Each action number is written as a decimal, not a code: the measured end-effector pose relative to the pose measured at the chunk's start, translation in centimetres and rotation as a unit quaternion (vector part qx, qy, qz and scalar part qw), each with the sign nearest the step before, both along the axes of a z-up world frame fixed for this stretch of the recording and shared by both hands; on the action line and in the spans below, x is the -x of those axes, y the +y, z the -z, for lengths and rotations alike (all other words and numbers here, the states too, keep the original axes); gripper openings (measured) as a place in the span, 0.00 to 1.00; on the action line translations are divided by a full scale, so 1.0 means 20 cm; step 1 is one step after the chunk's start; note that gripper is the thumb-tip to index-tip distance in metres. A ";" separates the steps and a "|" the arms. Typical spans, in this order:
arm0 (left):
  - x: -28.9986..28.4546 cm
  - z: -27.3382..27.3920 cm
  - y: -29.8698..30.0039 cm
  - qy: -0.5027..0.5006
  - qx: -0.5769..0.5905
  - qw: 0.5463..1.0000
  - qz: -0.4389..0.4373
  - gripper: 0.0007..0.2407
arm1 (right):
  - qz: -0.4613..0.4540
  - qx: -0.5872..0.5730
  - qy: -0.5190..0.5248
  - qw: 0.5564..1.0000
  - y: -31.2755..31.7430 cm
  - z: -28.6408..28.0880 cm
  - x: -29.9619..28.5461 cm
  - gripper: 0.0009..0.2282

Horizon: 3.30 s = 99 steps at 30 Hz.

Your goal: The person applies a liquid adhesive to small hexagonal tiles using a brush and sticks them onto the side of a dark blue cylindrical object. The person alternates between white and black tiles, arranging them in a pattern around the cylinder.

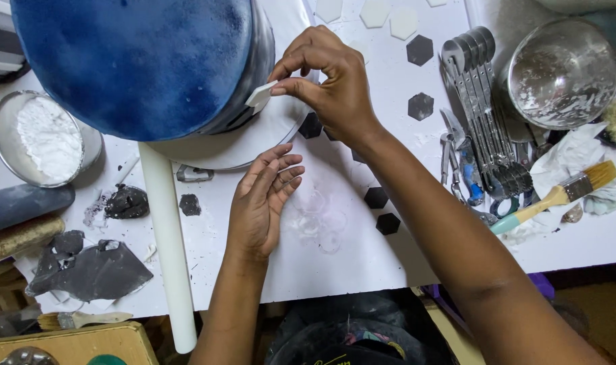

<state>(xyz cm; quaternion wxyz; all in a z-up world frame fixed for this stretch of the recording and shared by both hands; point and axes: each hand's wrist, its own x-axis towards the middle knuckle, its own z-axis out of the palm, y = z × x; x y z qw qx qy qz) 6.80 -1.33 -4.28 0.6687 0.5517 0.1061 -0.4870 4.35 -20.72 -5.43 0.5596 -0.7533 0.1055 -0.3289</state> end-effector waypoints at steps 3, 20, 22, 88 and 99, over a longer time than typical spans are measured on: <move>0.01 0.03 -0.01 0.001 -0.009 1.000 -0.001 0.15 | 0.000 0.000 -0.017 1.000 0.02 0.03 -0.01 0.04; 0.00 0.03 -0.06 -0.079 -0.010 0.996 -0.038 0.16 | 0.056 -0.184 -0.060 0.979 0.14 0.16 -0.06 0.04; -0.01 0.04 -0.07 -0.090 -0.009 0.995 -0.041 0.16 | 0.055 -0.176 -0.063 0.981 0.15 0.14 -0.05 0.04; 0.05 -0.02 -0.14 -0.252 -0.019 0.951 -0.176 0.17 | 0.068 -0.100 0.072 0.990 0.12 0.15 -0.08 0.34; 0.24 0.15 0.06 -0.141 -0.117 0.977 0.106 0.12 | -0.013 -0.197 -0.006 0.980 0.03 0.02 0.13 0.21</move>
